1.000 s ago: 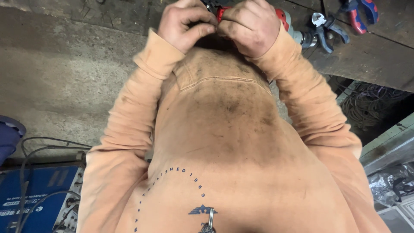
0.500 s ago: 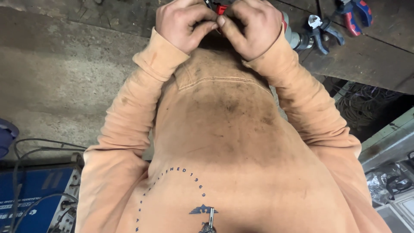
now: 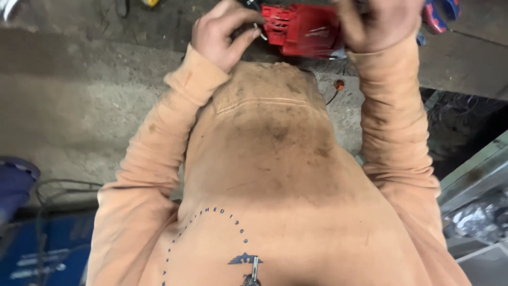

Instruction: The user is seen repairing a red power drill by connecting wires.

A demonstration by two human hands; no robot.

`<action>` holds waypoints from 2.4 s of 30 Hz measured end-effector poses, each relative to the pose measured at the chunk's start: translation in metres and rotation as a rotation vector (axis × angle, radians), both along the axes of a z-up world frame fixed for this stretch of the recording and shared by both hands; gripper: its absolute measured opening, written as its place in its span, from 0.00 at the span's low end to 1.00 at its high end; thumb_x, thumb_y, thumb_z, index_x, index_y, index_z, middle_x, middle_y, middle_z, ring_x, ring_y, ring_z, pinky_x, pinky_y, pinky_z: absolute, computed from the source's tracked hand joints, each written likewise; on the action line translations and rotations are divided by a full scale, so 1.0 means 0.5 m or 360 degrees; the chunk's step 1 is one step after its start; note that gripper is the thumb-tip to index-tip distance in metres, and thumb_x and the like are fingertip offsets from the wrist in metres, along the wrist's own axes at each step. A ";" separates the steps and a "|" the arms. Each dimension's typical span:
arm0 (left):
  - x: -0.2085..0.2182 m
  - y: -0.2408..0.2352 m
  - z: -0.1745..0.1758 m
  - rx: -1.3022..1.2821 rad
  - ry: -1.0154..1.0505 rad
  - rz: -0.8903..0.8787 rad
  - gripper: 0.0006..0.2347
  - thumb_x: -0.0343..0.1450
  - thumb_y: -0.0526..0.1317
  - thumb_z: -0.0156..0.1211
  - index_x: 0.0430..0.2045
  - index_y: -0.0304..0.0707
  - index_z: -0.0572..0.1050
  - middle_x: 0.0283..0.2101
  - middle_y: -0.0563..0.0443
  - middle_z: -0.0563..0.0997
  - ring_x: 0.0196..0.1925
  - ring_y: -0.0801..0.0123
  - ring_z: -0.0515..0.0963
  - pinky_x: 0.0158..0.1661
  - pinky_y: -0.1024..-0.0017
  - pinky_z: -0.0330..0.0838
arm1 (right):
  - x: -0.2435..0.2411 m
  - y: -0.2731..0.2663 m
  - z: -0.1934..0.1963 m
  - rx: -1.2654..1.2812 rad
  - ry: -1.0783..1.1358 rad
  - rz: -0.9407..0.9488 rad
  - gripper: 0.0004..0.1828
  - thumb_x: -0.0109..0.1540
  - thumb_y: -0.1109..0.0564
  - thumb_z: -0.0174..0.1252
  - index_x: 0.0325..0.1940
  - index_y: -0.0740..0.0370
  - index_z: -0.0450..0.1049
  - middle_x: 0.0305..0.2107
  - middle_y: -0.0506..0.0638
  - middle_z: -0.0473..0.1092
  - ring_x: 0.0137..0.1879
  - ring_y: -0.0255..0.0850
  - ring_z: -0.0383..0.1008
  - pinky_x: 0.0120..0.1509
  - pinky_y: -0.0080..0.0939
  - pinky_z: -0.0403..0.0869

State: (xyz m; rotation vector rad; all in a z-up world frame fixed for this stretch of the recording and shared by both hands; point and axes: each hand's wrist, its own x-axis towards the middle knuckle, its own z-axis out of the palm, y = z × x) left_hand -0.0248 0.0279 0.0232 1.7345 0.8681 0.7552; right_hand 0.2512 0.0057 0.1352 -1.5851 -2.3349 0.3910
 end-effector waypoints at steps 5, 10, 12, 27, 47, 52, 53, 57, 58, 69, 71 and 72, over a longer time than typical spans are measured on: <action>-0.010 -0.021 -0.011 -0.0267 0.0118 -0.0017 0.06 0.72 0.36 0.70 0.39 0.40 0.80 0.38 0.47 0.79 0.32 0.60 0.81 0.36 0.66 0.75 | 0.072 -0.082 0.001 -0.0060 0.0277 -0.0556 0.04 0.72 0.65 0.63 0.48 0.69 0.75 0.38 0.57 0.73 0.44 0.51 0.75 0.51 0.46 0.73; 0.015 -0.031 0.002 -0.0173 0.0185 -0.0126 0.11 0.72 0.36 0.71 0.47 0.39 0.81 0.37 0.48 0.80 0.33 0.61 0.81 0.35 0.67 0.75 | 0.116 -0.188 -0.050 -0.0118 0.0344 -0.0679 0.04 0.71 0.64 0.60 0.48 0.69 0.75 0.41 0.57 0.74 0.47 0.50 0.76 0.55 0.45 0.74; 0.035 -0.044 0.007 -0.0167 0.0195 -0.0077 0.13 0.72 0.36 0.71 0.50 0.39 0.81 0.37 0.47 0.80 0.33 0.60 0.81 0.35 0.67 0.75 | 0.120 -0.214 -0.073 -0.0180 0.0355 -0.0756 0.05 0.71 0.62 0.62 0.49 0.68 0.76 0.41 0.57 0.74 0.47 0.50 0.77 0.55 0.45 0.75; 0.148 -0.191 -0.113 -0.0375 -0.0279 0.0873 0.04 0.75 0.32 0.65 0.40 0.30 0.81 0.41 0.47 0.80 0.45 0.64 0.80 0.49 0.70 0.76 | 0.048 -0.026 -0.176 -0.0149 0.0287 0.0632 0.24 0.64 0.48 0.69 0.59 0.61 0.73 0.58 0.55 0.69 0.62 0.54 0.69 0.64 0.53 0.67; 0.242 -0.158 -0.030 -0.0027 0.0021 0.1085 0.06 0.73 0.29 0.68 0.42 0.35 0.83 0.46 0.45 0.83 0.48 0.58 0.85 0.50 0.68 0.80 | 0.075 -0.027 -0.204 -0.0411 0.0641 0.0237 0.27 0.64 0.50 0.75 0.61 0.61 0.72 0.53 0.59 0.70 0.60 0.59 0.70 0.66 0.54 0.71; 0.263 -0.136 -0.006 -0.0095 0.0009 0.1144 0.05 0.74 0.30 0.68 0.42 0.33 0.82 0.46 0.44 0.83 0.47 0.58 0.85 0.48 0.68 0.79 | 0.093 -0.024 -0.182 -0.0820 0.0905 -0.0020 0.31 0.64 0.55 0.72 0.67 0.64 0.67 0.59 0.61 0.69 0.67 0.56 0.72 0.74 0.50 0.73; 0.267 -0.131 -0.004 -0.0131 -0.0009 0.1164 0.04 0.75 0.31 0.67 0.42 0.33 0.81 0.45 0.43 0.83 0.46 0.58 0.85 0.48 0.69 0.79 | 0.101 -0.022 -0.182 -0.0918 0.0939 -0.0010 0.34 0.64 0.56 0.72 0.71 0.65 0.65 0.62 0.61 0.69 0.71 0.55 0.72 0.77 0.49 0.72; 0.275 -0.124 -0.017 -0.0184 -0.0075 0.1141 0.04 0.76 0.31 0.66 0.42 0.33 0.81 0.45 0.44 0.83 0.47 0.59 0.85 0.49 0.69 0.79 | 0.139 -0.055 -0.185 -0.0792 0.0676 0.0169 0.48 0.61 0.54 0.77 0.75 0.69 0.53 0.68 0.66 0.61 0.75 0.61 0.64 0.80 0.52 0.66; 0.277 -0.128 -0.027 -0.0209 -0.0141 0.1176 0.04 0.76 0.31 0.65 0.42 0.32 0.80 0.45 0.45 0.83 0.47 0.60 0.85 0.51 0.69 0.79 | 0.143 -0.068 -0.183 -0.0707 0.0560 0.0204 0.56 0.59 0.50 0.79 0.76 0.71 0.49 0.69 0.68 0.58 0.74 0.63 0.62 0.80 0.53 0.66; 0.241 -0.120 -0.058 -0.0629 -0.0564 0.1165 0.08 0.82 0.37 0.62 0.47 0.27 0.76 0.46 0.49 0.83 0.46 0.72 0.79 0.52 0.73 0.75 | 0.104 -0.116 -0.251 -0.0445 0.0350 0.0095 0.62 0.58 0.36 0.82 0.79 0.66 0.49 0.68 0.67 0.57 0.70 0.64 0.66 0.75 0.53 0.71; 0.213 -0.119 -0.093 -0.0534 -0.0440 0.1266 0.07 0.82 0.35 0.64 0.43 0.26 0.75 0.41 0.51 0.79 0.41 0.74 0.74 0.47 0.73 0.73 | 0.075 -0.104 -0.249 -0.0534 0.0390 0.0075 0.62 0.58 0.34 0.79 0.78 0.68 0.51 0.68 0.70 0.56 0.66 0.65 0.68 0.70 0.54 0.73; 0.209 -0.113 -0.092 -0.0535 -0.0434 0.1263 0.07 0.82 0.35 0.64 0.43 0.26 0.75 0.41 0.51 0.79 0.41 0.74 0.74 0.47 0.73 0.73 | 0.064 -0.096 -0.244 -0.0536 0.0395 0.0071 0.62 0.58 0.34 0.79 0.78 0.68 0.51 0.68 0.70 0.56 0.66 0.65 0.68 0.70 0.54 0.73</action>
